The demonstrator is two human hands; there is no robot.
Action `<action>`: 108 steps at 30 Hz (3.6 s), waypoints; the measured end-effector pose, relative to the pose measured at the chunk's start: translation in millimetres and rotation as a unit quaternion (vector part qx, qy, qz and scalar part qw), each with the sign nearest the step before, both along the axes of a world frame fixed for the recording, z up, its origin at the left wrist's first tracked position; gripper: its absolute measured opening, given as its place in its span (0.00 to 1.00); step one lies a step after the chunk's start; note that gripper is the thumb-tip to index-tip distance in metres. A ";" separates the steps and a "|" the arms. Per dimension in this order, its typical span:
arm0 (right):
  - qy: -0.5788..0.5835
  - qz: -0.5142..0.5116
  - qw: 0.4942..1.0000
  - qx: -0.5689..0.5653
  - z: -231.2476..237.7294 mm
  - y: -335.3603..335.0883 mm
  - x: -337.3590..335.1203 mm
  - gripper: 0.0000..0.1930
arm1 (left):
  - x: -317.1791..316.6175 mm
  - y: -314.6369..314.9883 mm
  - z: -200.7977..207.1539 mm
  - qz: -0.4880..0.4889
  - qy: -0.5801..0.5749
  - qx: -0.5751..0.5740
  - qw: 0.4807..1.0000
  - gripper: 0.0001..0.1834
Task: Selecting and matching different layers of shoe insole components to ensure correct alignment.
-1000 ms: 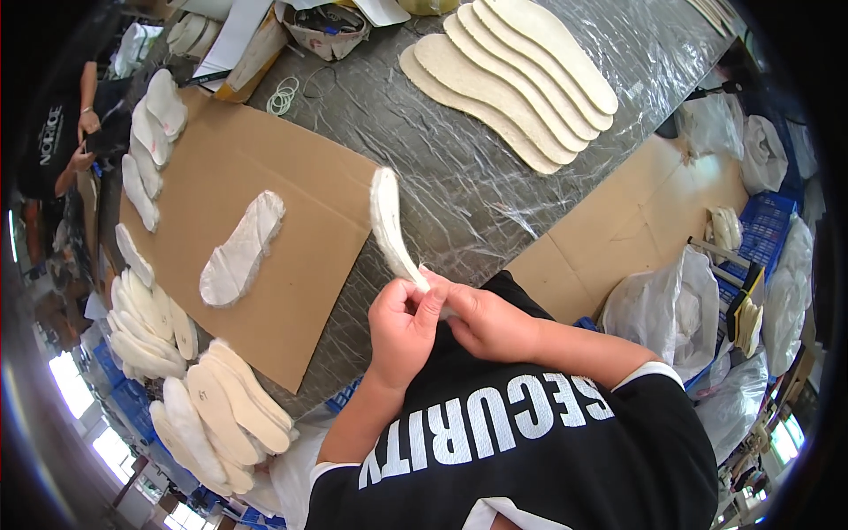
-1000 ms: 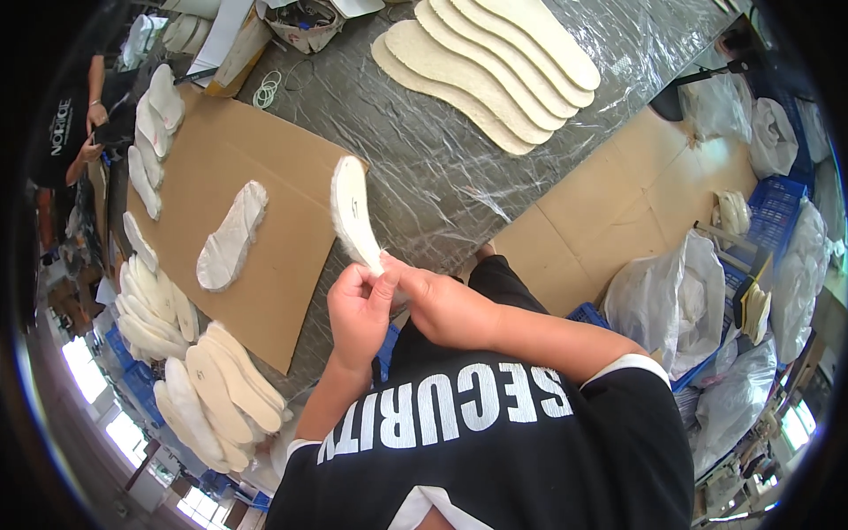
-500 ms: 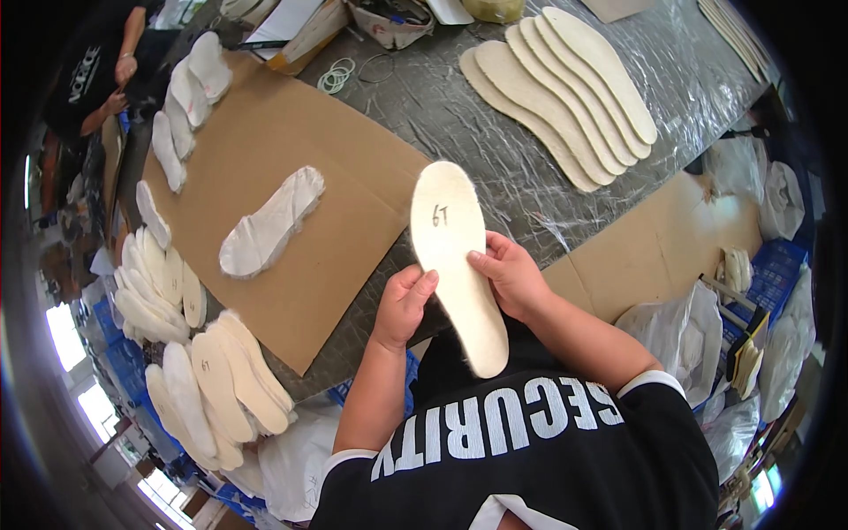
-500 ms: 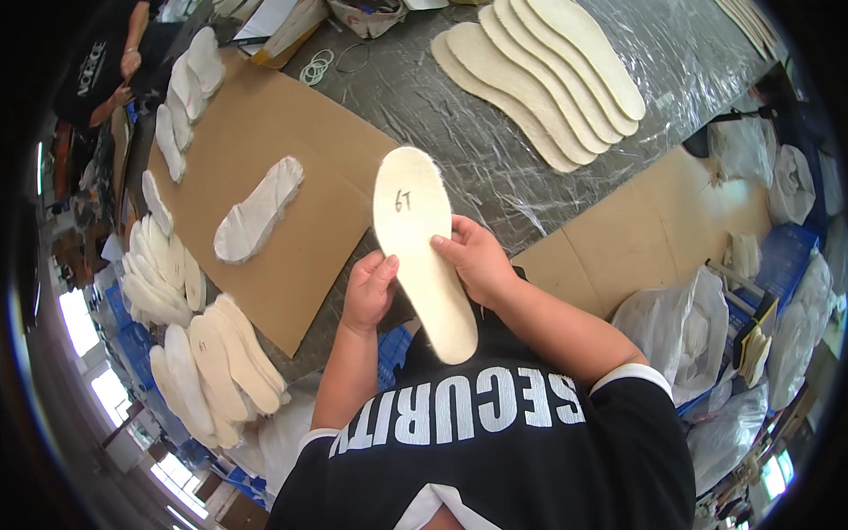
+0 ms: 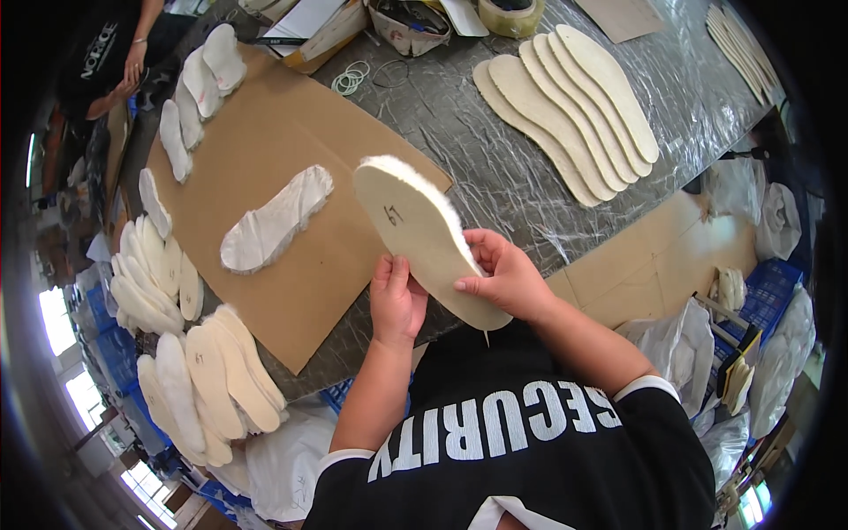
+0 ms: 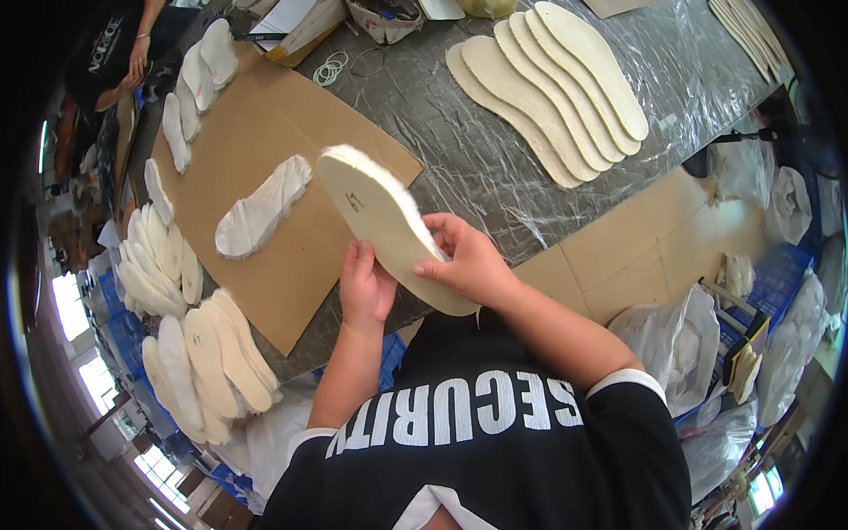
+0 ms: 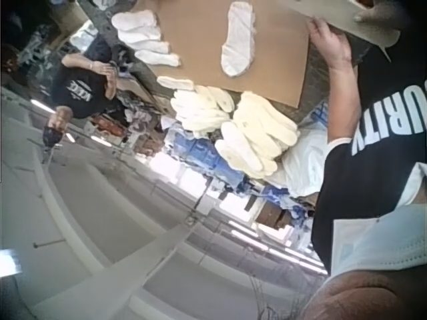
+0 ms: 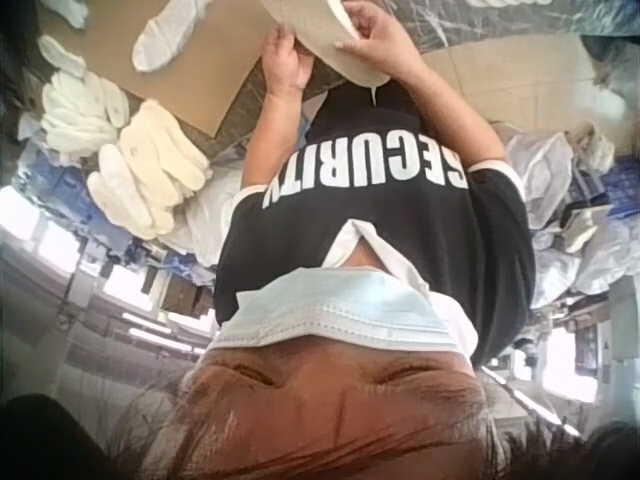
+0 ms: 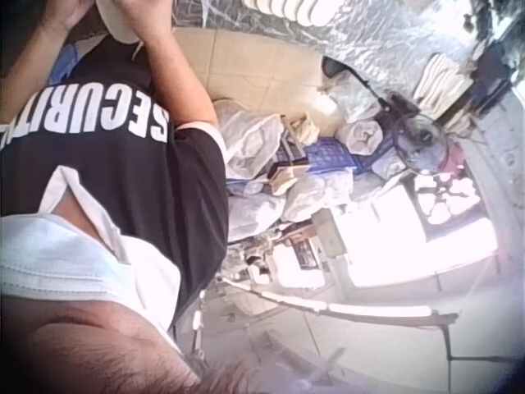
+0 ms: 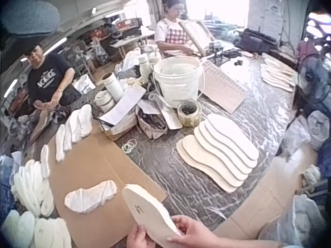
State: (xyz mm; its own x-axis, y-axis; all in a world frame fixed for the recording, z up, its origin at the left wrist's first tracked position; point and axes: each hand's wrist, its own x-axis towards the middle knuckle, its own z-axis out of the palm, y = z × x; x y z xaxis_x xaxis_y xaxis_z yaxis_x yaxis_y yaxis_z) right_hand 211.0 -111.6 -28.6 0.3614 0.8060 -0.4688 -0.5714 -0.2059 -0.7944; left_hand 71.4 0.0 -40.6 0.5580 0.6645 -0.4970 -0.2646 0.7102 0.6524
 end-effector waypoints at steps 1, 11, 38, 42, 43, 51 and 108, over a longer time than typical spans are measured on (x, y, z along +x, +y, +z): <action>-0.040 0.062 0.997 -0.021 -1.7 -3.1 3.3 0.30 | -6.0 -3.7 -2.4 -0.004 0.001 -0.002 1.000 0.09; -0.138 0.151 0.978 -0.037 -3.6 -22.2 4.2 0.23 | -24.3 -18.2 19.7 -0.235 0.235 0.183 0.925 0.16; -0.062 0.167 0.983 0.040 -15.5 -2.2 19.8 0.17 | 12.8 -35.1 38.8 -0.161 0.221 0.329 0.904 0.12; -0.084 0.206 0.974 0.034 -33.2 2.2 28.0 0.21 | 13.4 -33.0 33.0 -0.184 0.191 0.302 0.916 0.12; -0.049 0.203 0.977 0.045 -37.1 3.7 29.1 0.22 | 12.4 -32.3 31.2 -0.196 0.188 0.301 0.914 0.12; -0.160 0.166 0.972 0.051 -19.9 6.5 26.5 0.10 | 3.1 -27.7 22.8 -0.206 0.194 0.294 0.913 0.12; -0.252 0.362 0.885 0.149 -17.2 -8.8 -1.4 0.11 | -20.4 -36.7 50.7 -0.360 0.050 0.821 0.441 0.11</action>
